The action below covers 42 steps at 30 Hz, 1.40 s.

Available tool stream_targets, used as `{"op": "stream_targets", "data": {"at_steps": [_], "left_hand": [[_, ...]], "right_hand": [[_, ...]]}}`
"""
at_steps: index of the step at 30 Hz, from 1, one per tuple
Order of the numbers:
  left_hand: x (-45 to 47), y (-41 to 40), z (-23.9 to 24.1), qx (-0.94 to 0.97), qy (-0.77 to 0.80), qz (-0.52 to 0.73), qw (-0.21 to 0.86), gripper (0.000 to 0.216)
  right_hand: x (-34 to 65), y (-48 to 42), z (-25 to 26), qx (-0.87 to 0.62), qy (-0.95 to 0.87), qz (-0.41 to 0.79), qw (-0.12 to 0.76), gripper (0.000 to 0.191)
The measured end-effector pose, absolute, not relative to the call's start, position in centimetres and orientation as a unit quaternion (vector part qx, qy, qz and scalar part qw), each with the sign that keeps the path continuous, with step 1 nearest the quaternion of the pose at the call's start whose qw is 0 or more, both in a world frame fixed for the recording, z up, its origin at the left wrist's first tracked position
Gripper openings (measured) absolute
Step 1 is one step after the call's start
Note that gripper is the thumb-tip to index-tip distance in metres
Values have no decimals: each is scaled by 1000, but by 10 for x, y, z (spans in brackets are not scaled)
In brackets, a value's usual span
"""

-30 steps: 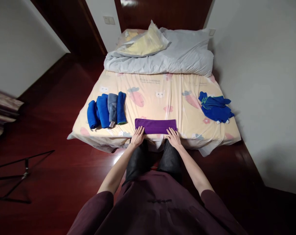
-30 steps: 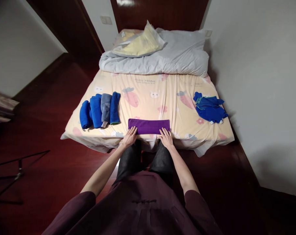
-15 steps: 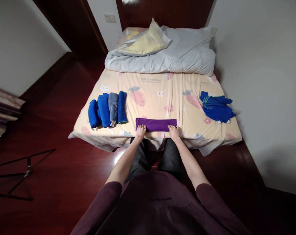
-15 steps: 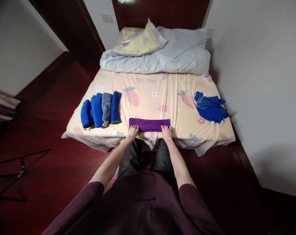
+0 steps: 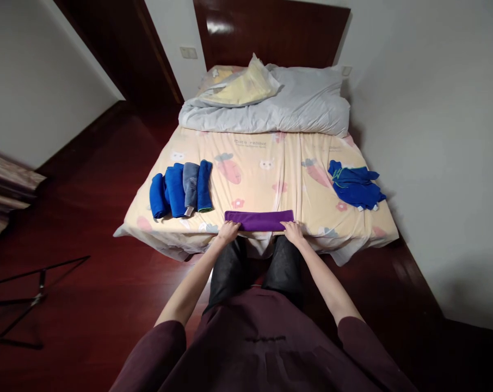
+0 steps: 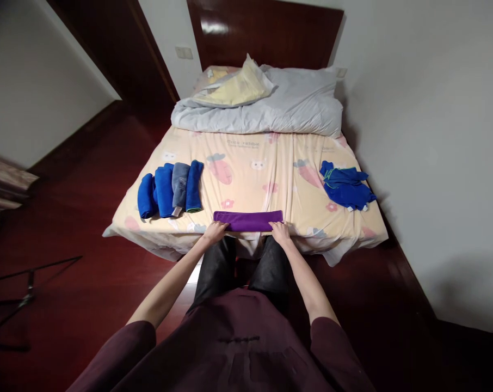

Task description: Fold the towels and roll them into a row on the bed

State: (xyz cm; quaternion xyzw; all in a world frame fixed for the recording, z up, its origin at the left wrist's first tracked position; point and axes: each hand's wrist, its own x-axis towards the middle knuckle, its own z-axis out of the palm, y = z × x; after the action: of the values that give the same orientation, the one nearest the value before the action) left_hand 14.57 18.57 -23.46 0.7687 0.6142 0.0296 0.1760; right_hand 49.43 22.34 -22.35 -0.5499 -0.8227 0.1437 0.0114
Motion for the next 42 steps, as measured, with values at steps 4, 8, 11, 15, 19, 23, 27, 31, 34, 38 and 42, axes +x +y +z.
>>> {"op": "stream_targets", "data": {"at_steps": [4,8,11,15,19,23,27,31,34,38,42], "left_hand": [[122,186,-234,748,618,67,234,46],[105,190,-240,684,634,167,320,44],[99,190,-253,623,649,255,355,43],[97,191,-278,553,649,348,390,51],[99,195,-294,523,657,377,391,59],[100,200,-294,507,710,338,353,53],[100,204,-288,504,739,288,341,48],[104,207,-280,497,767,237,329,45],[108,209,-273,495,784,199,317,44],[110,212,-266,506,797,148,294,47],[111,219,-263,511,805,107,282,50]], "right_hand": [[514,228,-222,-558,-786,249,94,45],[524,236,-227,-554,-711,373,221,33],[525,238,-234,-570,-658,404,282,34],[523,239,-243,-591,-600,421,337,44],[519,244,-253,-601,-568,412,383,45],[517,251,-263,-626,-543,399,391,44],[517,257,-270,-635,-542,395,384,43],[517,260,-275,-641,-539,400,371,41],[517,262,-276,-652,-540,398,352,40],[517,265,-275,-662,-542,394,336,37],[516,269,-273,-681,-554,371,303,34]]}}
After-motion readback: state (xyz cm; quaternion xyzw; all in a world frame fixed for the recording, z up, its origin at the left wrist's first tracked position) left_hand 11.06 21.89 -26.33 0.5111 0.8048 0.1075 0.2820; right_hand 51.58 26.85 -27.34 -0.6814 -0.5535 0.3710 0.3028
